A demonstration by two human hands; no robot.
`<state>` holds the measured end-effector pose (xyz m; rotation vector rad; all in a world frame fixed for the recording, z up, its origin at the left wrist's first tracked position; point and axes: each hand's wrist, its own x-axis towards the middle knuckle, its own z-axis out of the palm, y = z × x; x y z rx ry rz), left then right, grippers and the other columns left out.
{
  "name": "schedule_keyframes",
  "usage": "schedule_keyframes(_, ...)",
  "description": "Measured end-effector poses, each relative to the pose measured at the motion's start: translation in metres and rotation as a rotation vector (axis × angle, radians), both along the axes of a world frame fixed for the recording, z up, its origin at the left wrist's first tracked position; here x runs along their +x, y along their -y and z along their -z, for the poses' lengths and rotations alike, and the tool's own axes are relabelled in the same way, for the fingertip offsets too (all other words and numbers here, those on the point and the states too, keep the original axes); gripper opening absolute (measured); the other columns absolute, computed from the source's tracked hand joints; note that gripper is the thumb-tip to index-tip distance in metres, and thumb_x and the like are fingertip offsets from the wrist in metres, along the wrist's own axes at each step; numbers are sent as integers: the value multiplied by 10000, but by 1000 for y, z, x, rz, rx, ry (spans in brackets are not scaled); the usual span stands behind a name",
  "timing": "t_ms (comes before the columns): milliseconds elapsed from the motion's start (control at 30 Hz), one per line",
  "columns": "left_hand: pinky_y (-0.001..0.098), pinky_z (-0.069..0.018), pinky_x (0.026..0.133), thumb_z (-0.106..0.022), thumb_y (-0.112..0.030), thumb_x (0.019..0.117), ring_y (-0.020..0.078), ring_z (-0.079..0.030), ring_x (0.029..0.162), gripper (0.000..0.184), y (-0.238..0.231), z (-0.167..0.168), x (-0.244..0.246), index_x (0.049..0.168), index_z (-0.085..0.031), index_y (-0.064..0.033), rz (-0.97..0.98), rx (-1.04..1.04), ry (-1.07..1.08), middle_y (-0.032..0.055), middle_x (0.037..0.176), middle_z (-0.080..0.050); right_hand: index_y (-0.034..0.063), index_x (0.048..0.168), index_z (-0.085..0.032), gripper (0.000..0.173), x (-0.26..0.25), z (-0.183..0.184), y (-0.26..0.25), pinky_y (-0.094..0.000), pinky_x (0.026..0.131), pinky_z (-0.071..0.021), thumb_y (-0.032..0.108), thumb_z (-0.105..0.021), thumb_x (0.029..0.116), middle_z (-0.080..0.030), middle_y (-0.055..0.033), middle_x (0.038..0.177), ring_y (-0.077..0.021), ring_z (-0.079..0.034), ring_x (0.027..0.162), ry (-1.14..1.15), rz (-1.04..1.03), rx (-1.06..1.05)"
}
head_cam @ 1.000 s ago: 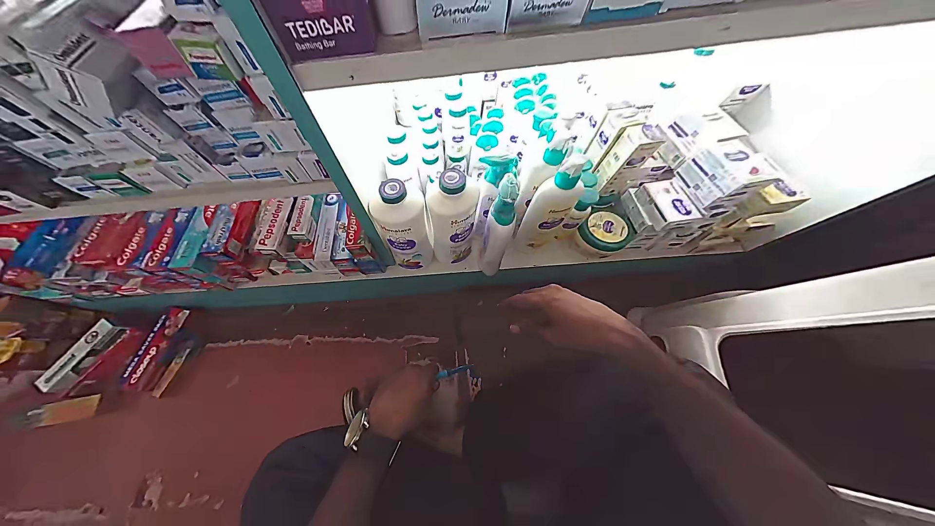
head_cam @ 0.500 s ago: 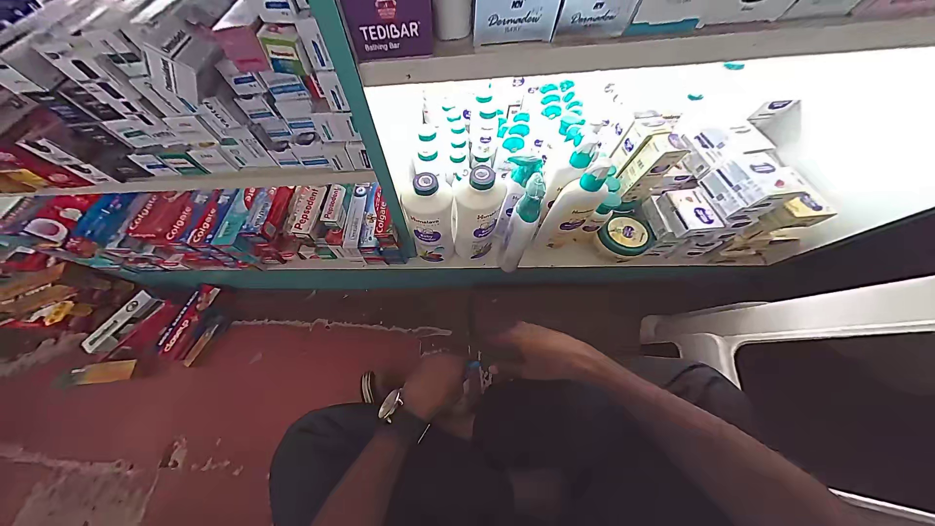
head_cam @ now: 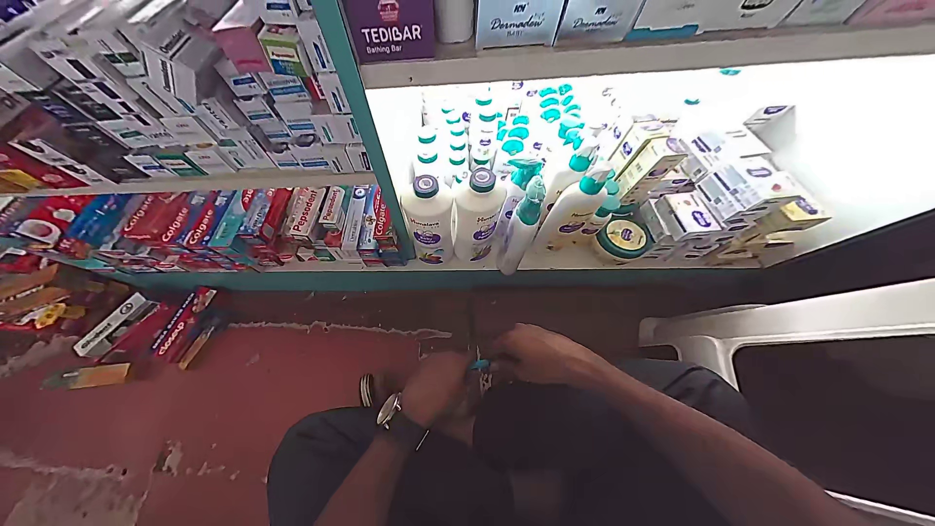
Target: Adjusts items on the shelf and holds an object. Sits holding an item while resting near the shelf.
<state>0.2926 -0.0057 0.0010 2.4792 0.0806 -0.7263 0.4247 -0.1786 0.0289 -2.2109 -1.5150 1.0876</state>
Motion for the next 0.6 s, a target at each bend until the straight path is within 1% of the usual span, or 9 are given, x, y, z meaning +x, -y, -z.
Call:
schedule_keyframes(100,595,-540,912,-499,-336,1074,360,-695,1024,359,-5,-2,-1,1330,-633,-123,-32,-38,10,174,1091,-714,85,1089,-723,244,7,-5,5,-554,772,-521,230,-530,1053,-696,-146,903,-330,-673,858,25,22,-13)
schedule_keyframes(233,578,-536,937,-499,-355,1076,346,-691,1045,365,-10,-1,-1,1312,-646,-119,-44,-34,34,164,1104,-715,81,1039,-727,268,13,-15,11,-529,741,-504,267,-535,1053,-677,-128,854,-302,-654,814,9,50,-31)
schedule_keyframes(367,574,-531,951,-509,-295,1074,356,-683,1074,326,-8,3,0,1278,-652,-84,-17,7,8,177,1131,-705,101,1034,-742,255,12,-15,13,-531,744,-513,312,-598,1020,-688,-110,851,-289,-659,810,6,59,-29)
schedule_keyframes(433,560,-528,975,-512,-213,1062,348,-677,1109,287,-8,4,1,1277,-659,-92,-3,26,16,170,1169,-702,88,983,-725,238,11,-14,13,-534,717,-507,297,-613,1005,-666,-114,818,-297,-648,784,18,60,-35)
schedule_keyframes(500,543,-524,1000,-523,-161,1049,328,-675,1134,291,-8,3,1,1294,-675,-118,-5,19,69,150,1196,-707,69,946,-702,245,9,-12,13,-537,702,-504,291,-616,1006,-646,-121,799,-307,-639,772,24,45,-62)
schedule_keyframes(567,546,-522,1003,-536,-163,1043,312,-675,1137,289,-9,3,1,1291,-683,-137,-15,4,105,130,1201,-712,46,922,-679,273,8,-10,14,-543,707,-499,290,-604,1017,-633,-135,796,-323,-634,777,22,37,-95)
schedule_keyframes(600,544,-523,1005,-547,-190,1040,299,-677,1135,288,-10,4,1,1287,-688,-145,-23,-14,116,118,1198,-716,41,928,-680,276,7,-10,14,-551,721,-503,286,-595,1023,-639,-143,812,-333,-639,795,24,38,-107)
